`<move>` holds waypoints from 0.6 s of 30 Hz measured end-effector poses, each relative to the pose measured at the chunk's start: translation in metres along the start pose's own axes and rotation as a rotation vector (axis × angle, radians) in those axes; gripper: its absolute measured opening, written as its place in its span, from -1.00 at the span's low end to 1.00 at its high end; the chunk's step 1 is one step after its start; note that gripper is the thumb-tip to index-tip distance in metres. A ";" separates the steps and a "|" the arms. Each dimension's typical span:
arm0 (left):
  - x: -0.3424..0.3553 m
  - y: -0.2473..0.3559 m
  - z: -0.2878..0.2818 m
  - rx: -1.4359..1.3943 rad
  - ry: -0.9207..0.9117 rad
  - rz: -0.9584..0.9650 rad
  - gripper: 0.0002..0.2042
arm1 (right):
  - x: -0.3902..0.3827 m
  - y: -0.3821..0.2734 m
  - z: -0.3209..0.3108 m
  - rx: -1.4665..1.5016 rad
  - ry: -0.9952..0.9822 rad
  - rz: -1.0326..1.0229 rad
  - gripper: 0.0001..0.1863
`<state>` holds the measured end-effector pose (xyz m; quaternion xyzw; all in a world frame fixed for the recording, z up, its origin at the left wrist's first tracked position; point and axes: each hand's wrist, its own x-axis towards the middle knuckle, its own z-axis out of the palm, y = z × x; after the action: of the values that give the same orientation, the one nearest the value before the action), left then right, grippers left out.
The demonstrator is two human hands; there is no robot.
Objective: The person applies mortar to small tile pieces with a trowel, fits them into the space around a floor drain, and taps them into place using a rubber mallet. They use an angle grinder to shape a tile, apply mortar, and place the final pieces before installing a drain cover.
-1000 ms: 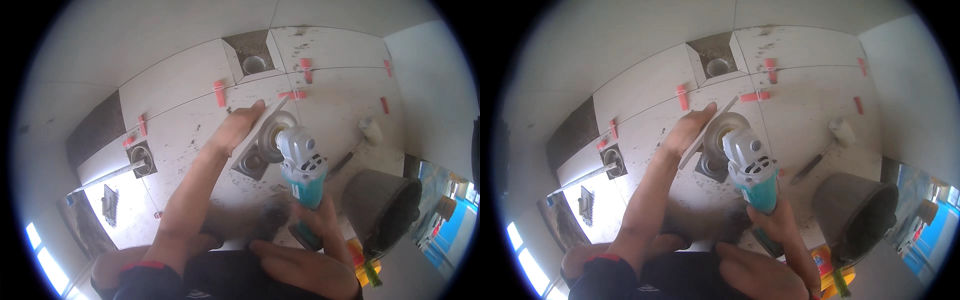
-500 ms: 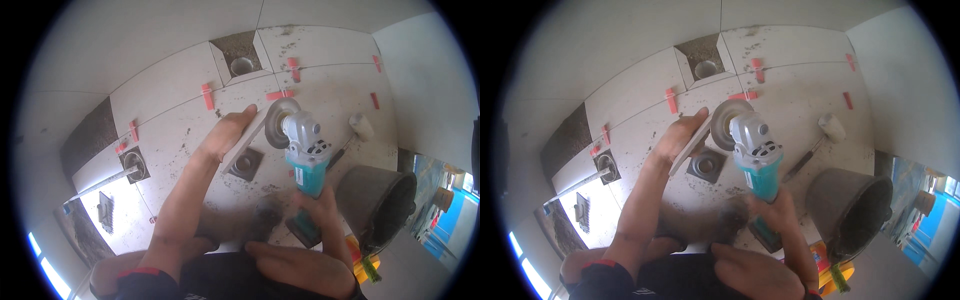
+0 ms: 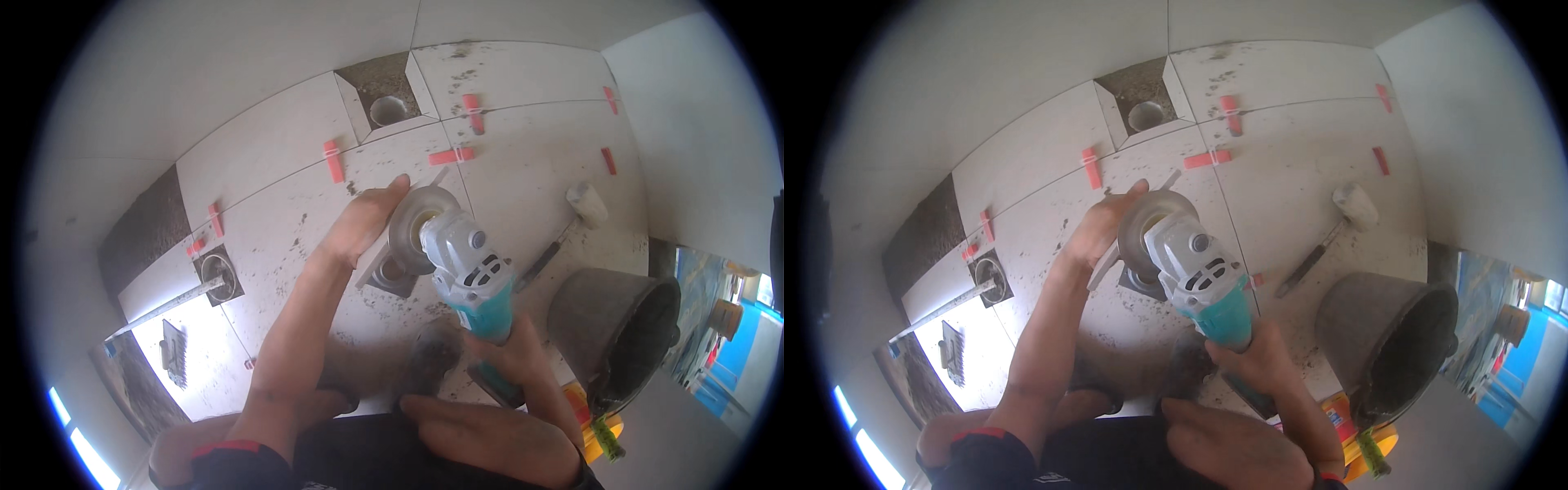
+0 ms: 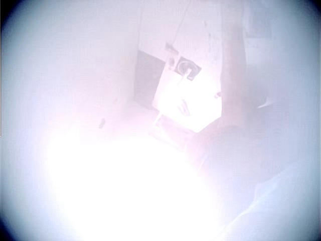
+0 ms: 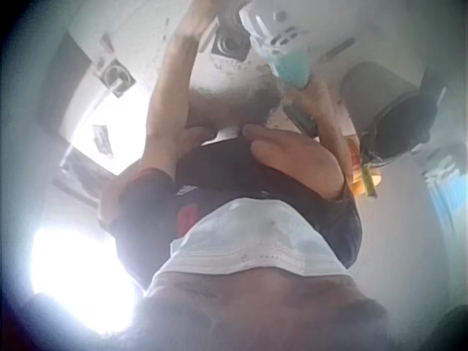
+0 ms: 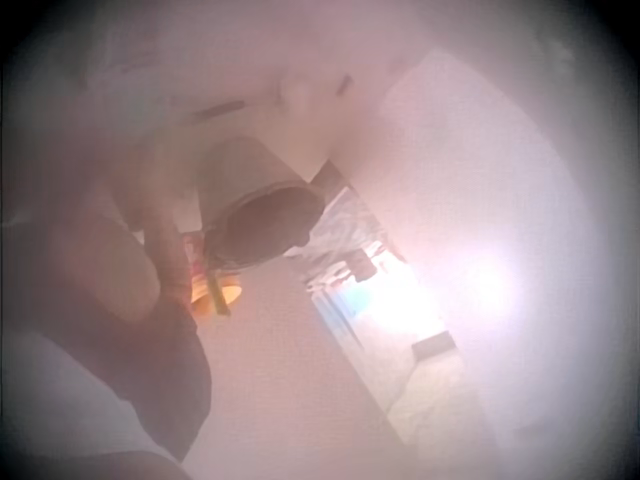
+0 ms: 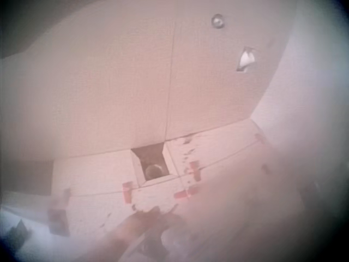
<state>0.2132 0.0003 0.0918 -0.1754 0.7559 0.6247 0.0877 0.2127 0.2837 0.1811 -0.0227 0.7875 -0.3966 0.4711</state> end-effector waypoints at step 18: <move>-0.004 0.040 -0.001 -0.138 -0.035 -0.371 -0.48 | -0.001 -0.004 -0.009 -0.024 0.100 0.000 -0.66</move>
<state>0.2022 0.0064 0.1303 -0.3063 0.6644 0.6511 0.2023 0.2054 0.2871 0.1868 -0.0083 0.8148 -0.3876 0.4310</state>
